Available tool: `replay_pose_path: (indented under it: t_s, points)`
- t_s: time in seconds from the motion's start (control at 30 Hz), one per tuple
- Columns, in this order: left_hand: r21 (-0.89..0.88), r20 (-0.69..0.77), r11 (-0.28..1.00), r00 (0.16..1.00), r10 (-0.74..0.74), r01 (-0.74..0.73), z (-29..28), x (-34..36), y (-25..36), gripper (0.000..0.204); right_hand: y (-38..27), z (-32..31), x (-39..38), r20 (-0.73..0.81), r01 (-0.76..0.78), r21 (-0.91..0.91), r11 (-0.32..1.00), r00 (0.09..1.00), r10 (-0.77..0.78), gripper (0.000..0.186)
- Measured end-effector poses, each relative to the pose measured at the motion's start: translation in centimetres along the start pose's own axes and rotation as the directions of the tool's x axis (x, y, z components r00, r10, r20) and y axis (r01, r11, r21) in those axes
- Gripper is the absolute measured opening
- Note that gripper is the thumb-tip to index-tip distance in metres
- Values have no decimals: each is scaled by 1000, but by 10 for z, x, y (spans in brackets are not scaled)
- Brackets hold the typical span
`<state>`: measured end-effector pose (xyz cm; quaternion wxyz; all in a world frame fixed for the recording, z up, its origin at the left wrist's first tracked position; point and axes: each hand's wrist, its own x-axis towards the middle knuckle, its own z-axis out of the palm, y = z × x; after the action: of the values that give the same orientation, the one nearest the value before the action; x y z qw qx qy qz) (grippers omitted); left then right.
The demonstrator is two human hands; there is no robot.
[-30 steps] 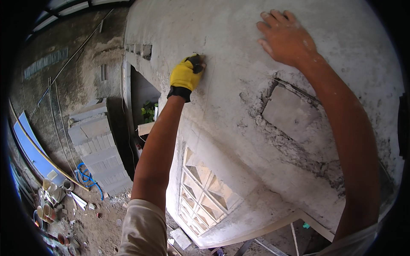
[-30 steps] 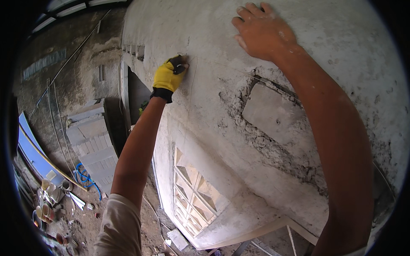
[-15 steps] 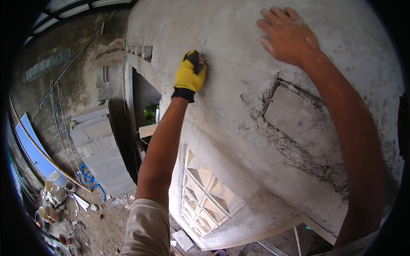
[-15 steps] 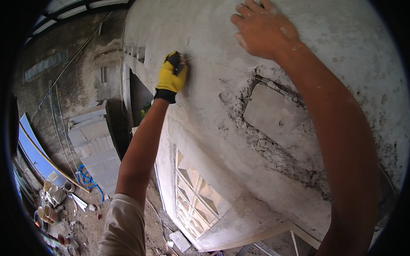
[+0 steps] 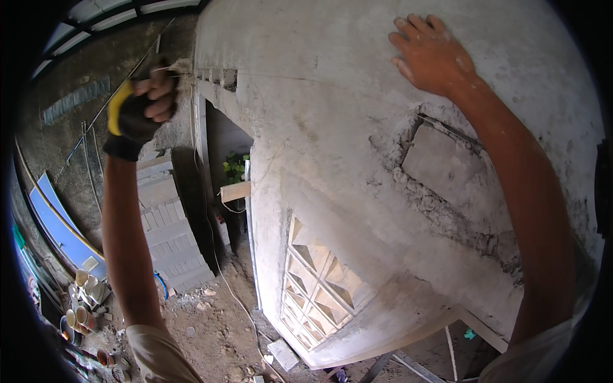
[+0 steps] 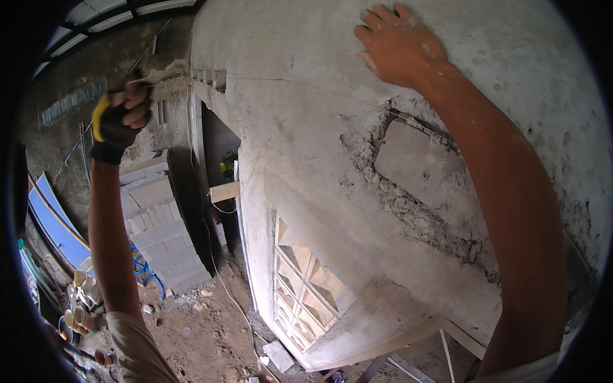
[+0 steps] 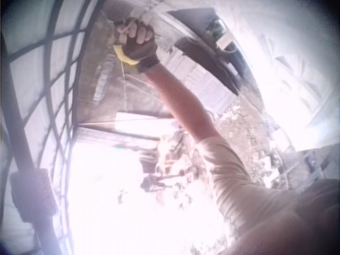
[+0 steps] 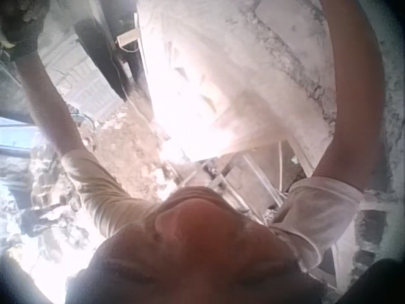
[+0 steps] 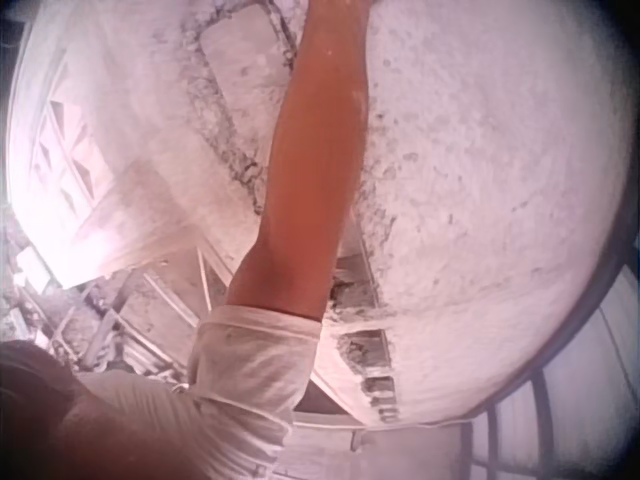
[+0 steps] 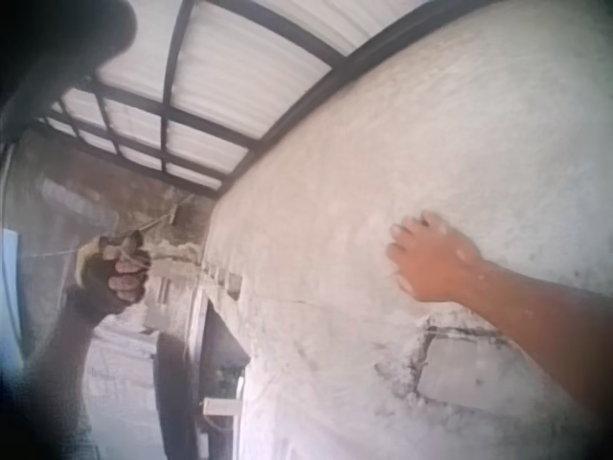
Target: The person applies and smooths plaster on an exterior wall using a trowel and hammer, then measures the wall with a tape measure and places a wooden plank against it. The person works from a scaffold and repeatedly scoops plaster from a bucket.
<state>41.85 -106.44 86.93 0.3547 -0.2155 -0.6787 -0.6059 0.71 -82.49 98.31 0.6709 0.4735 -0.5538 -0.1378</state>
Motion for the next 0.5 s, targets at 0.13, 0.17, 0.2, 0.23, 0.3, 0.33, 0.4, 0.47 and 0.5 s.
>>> replay_pose_path:
  t_s: [0.13, 0.17, 0.2, 0.23, 0.3, 0.33, 0.4, 0.47, 0.5]
  points:
    - [-141, 70, 957, 962, 265, -253, -16, -73, 65, 29, -2, 4, -4, -17, -2, 7, 1000, 1000, 2, 40]
    - [-105, 81, 959, 959, 270, -261, -6, -87, 75, 30, 1, 10, -11, -13, -4, -1, 1000, 1000, 4, 40]
    - [-39, -37, 956, 957, 288, -290, -19, -116, 80, 33, 8, 14, -15, 2, 26, 33, 999, 1000, -26, 41]
    - [17, -138, 950, 940, 312, -313, -46, -150, 81, 37, 22, 16, -19, 26, 45, 51, 998, 999, -47, 41]
    - [570, -607, 822, 678, 414, 10, -60, -237, 70, 50, 42, 16, -25, -3, 80, 133, 988, 997, -80, 37]
    - [673, -739, 519, 510, 439, 527, -57, -286, 53, 56, 30, 11, -11, -45, 87, 153, 984, 996, -81, 35]
    - [113, -811, -284, 253, 528, 952, -21, -387, 13, 71, -6, -8, 22, -131, 66, 180, 981, 991, -42, 33]
    - [96, -902, -585, 319, 291, 805, 11, -443, -101, 94, -31, -16, 17, -131, -52, 273, 961, 987, 91, 34]
    - [195, -951, -550, 293, 96, 812, 70, -393, -166, 89, -34, -26, -4, 169, -115, 438, 892, 985, 44, 39]
